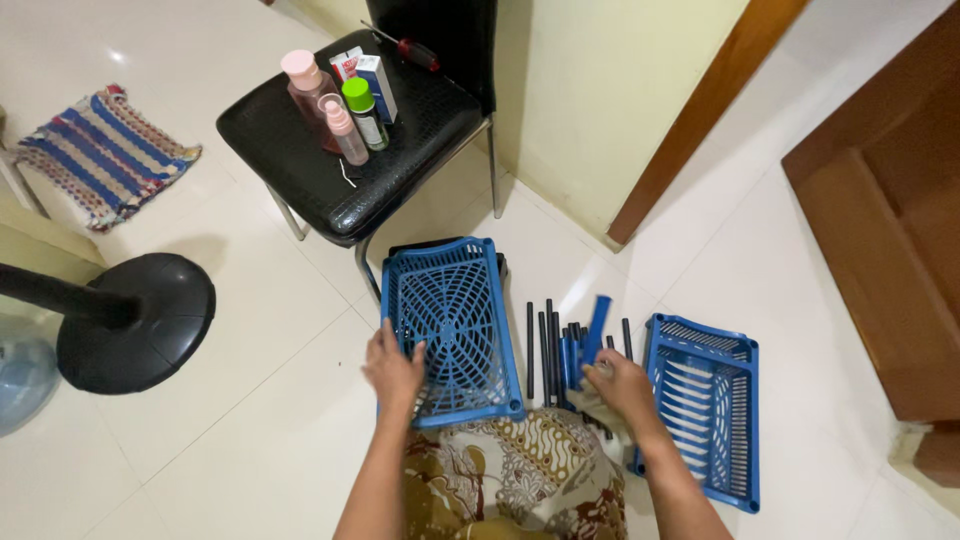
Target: The person wipes a blue plastic basket with a cloth, then inserts blue plastic rods into the basket's corner holes to assemble it. The person handles the basket and rods by hand while sitting on the floor.
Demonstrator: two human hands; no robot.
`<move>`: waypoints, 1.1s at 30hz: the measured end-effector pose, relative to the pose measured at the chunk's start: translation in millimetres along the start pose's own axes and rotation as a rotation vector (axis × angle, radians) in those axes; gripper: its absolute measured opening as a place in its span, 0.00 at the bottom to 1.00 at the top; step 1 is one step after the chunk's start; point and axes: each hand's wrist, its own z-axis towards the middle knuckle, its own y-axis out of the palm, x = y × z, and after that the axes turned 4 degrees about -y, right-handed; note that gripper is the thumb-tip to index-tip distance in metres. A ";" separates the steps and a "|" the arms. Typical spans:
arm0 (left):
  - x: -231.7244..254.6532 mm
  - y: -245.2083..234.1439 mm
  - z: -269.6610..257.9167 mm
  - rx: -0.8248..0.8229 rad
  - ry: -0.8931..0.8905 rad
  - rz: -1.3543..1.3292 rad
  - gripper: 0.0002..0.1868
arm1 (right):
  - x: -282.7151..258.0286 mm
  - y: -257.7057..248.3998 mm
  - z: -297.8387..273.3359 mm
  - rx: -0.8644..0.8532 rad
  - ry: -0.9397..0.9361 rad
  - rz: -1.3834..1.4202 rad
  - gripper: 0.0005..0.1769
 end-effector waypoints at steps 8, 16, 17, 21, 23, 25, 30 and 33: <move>85.8 6.5 -70.2 -0.892 0.310 -1.167 0.28 | -127.2 -41.0 -67.1 -0.163 -0.412 -0.064 0.18; 100.6 -18.0 -101.8 -1.042 -0.140 -1.592 0.27 | -165.7 -59.3 -124.0 -0.228 -0.364 0.140 0.18; 99.0 -24.5 -102.5 -1.064 -0.195 -1.562 0.28 | -163.8 -72.2 -129.0 -0.169 -0.245 0.133 0.16; 100.5 -46.7 -112.3 -1.114 -0.135 -1.619 0.26 | -169.6 -101.1 -132.8 0.132 -0.070 0.588 0.13; 107.2 -53.8 -120.2 -1.074 -0.071 -1.604 0.25 | -182.7 -93.7 -124.7 0.395 -0.281 0.676 0.11; 119.1 -54.7 -128.1 -0.928 -0.034 -1.457 0.24 | -190.9 -70.4 -120.7 0.368 -0.304 0.791 0.14; 129.8 -57.0 -128.8 -0.770 -0.244 -1.556 0.23 | -195.4 17.2 -133.7 0.437 -0.836 0.019 0.32; 124.1 -59.7 -124.3 -0.761 -0.365 -1.622 0.24 | -183.2 23.2 -144.0 0.331 -0.853 0.011 0.33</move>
